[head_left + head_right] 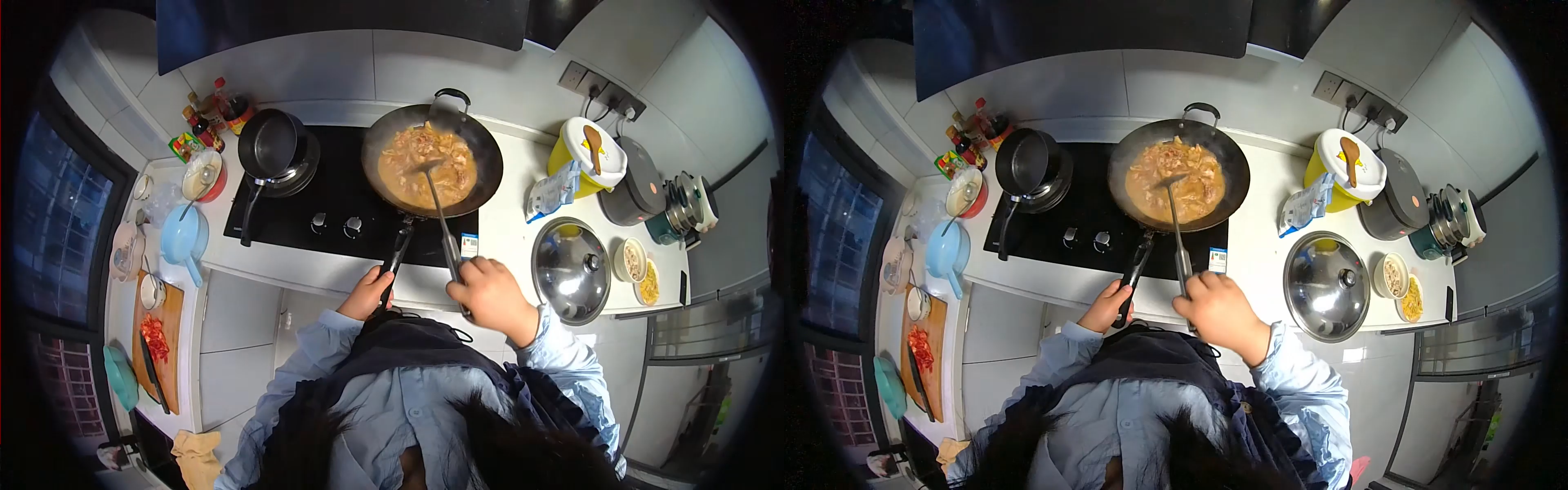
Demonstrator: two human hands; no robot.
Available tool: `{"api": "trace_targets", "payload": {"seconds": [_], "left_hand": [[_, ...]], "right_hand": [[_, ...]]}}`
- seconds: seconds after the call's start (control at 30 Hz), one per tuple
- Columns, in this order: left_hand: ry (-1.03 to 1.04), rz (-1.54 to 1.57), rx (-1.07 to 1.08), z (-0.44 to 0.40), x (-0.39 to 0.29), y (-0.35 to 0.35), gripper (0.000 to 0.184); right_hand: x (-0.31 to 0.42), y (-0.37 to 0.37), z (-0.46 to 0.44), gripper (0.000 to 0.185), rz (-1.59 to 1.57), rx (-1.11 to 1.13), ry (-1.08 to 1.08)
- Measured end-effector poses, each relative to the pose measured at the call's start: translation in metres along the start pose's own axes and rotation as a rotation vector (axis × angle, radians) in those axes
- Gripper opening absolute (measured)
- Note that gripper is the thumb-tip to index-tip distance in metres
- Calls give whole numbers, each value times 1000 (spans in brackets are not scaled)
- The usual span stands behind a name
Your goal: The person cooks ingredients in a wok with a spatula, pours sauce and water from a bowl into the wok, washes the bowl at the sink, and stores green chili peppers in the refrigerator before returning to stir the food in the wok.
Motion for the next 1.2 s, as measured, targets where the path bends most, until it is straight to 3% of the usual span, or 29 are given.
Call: {"api": "trace_targets", "payload": {"seconds": [0.17,0.4,0.53,0.8,0.97,1.2], "left_hand": [[-3,68,-6,2,2,2,19],[-6,74,-8,0,-1,3,19],[-23,54,2,-2,5,-1,22],[-20,53,24,-2,5,2,25],[-9,64,12,-2,5,-4,25],[-36,82,11,-2,6,0,26]], "right_hand": [[-24,15,-6,21,-44,-11,102],[-37,-25,7,9,-30,-259,151],[-37,16,-6,16,-14,-18,145],[-45,28,-13,15,-18,-6,161],[-44,-5,3,15,-50,-99,225],[-41,24,-2,23,-22,-32,124]]}}
Point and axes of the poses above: each hand's wrist, its own z-axis away from the middle knuckle, its own y-axis out of the palm, x = y × z, the point moved 8 cm from there along -z, towards the middle knuckle, and after that the axes turned 7 degrees about x, right-handed, at the moved point
